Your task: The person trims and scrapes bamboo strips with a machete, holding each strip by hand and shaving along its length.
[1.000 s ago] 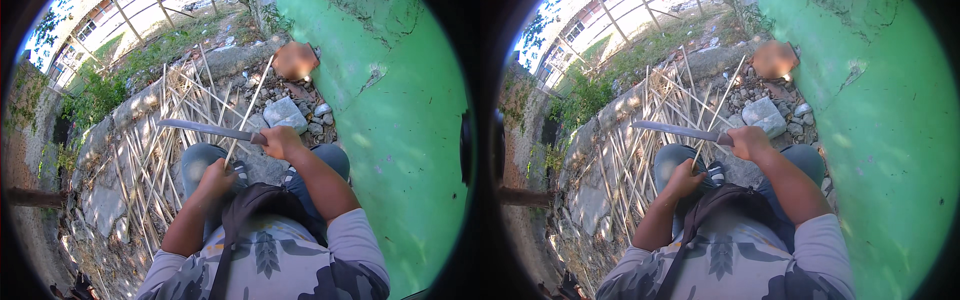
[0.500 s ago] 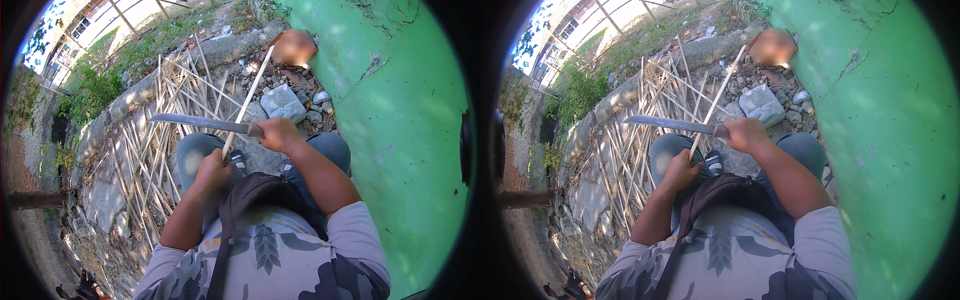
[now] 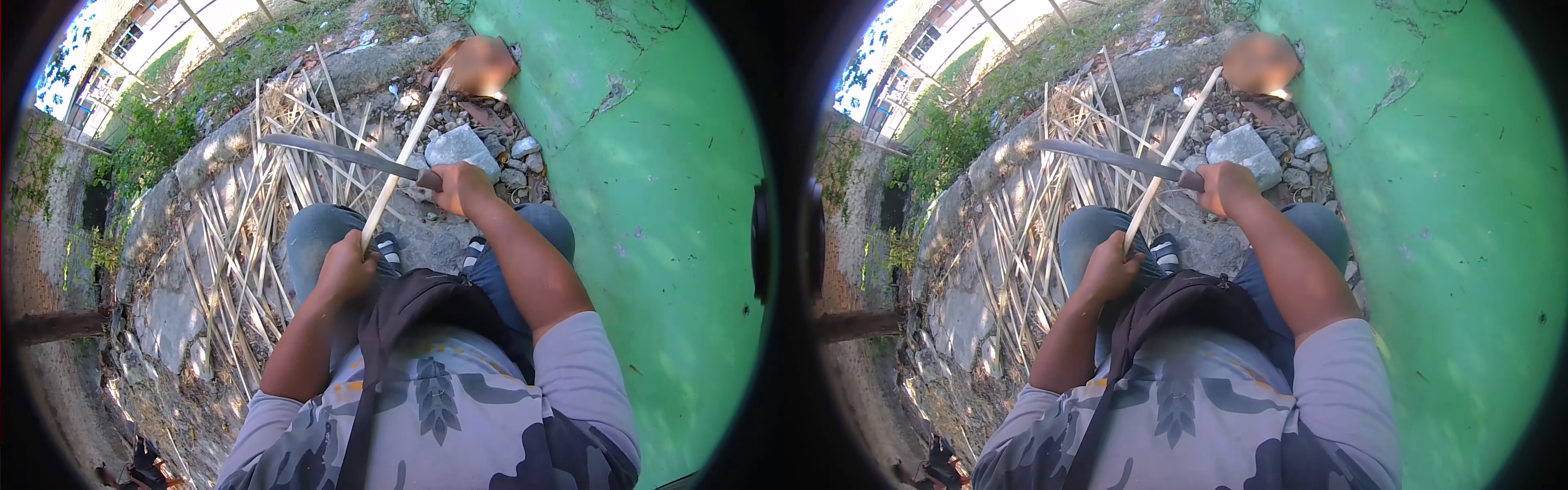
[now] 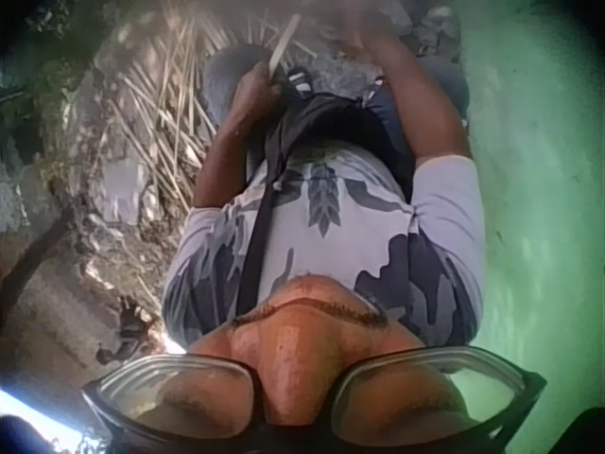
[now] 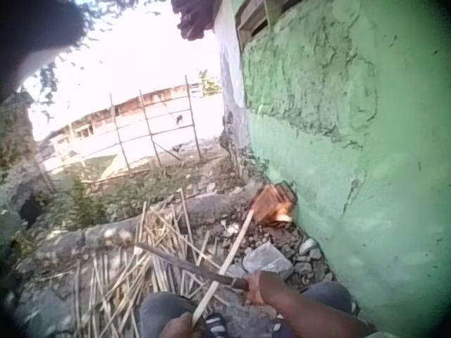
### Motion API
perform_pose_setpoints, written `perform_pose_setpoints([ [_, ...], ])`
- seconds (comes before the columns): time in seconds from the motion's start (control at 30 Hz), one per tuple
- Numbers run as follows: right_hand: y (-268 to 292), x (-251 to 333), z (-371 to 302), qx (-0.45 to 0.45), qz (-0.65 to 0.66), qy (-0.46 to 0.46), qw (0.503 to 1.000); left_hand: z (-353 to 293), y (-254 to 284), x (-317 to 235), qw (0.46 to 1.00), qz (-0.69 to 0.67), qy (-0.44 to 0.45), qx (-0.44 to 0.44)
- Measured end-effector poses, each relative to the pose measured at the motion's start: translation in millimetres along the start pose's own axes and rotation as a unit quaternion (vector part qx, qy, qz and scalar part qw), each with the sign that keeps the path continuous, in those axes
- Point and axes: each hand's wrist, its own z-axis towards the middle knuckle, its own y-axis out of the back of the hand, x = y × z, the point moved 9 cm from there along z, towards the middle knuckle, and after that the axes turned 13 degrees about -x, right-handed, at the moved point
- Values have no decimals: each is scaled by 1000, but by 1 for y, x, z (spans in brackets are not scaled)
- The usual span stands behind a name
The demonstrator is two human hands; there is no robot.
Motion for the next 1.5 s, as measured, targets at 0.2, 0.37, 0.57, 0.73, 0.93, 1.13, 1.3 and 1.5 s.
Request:
perform_pose_setpoints([
  [0.2, -2, 15, -6, -82, 36, 98, 991, 1, 2, 5, 1000, -8, 20, 22],
  [0.37, 1, -4, 2, -89, 41, 81, 992, 5, -1, 2, 1000, -13, 9, 19],
  [0.57, 11, 20, -17, -89, 17, 135, 987, 0, -1, 12, 998, -54, 24, 15],
  [0.73, -1, -3, -3, -48, 5, 90, 995, 4, -1, 4, 999, -10, 31, 17],
  [0.93, 7, 7, -11, -104, 60, 113, 986, 3, 1, 9, 1000, -19, 20, 10],
  [1.13, 1, -3, 1, -89, 44, 118, 988, 4, 1, 5, 999, -28, 16, 10],
  [1.3, 6, -8, 3, -101, 31, 69, 992, 3, -1, 13, 998, -53, 23, 7],
  [1.5, -1, 7, -8, -60, 33, 131, 989, 1, 2, 9, 999, -45, 13, 3],
])
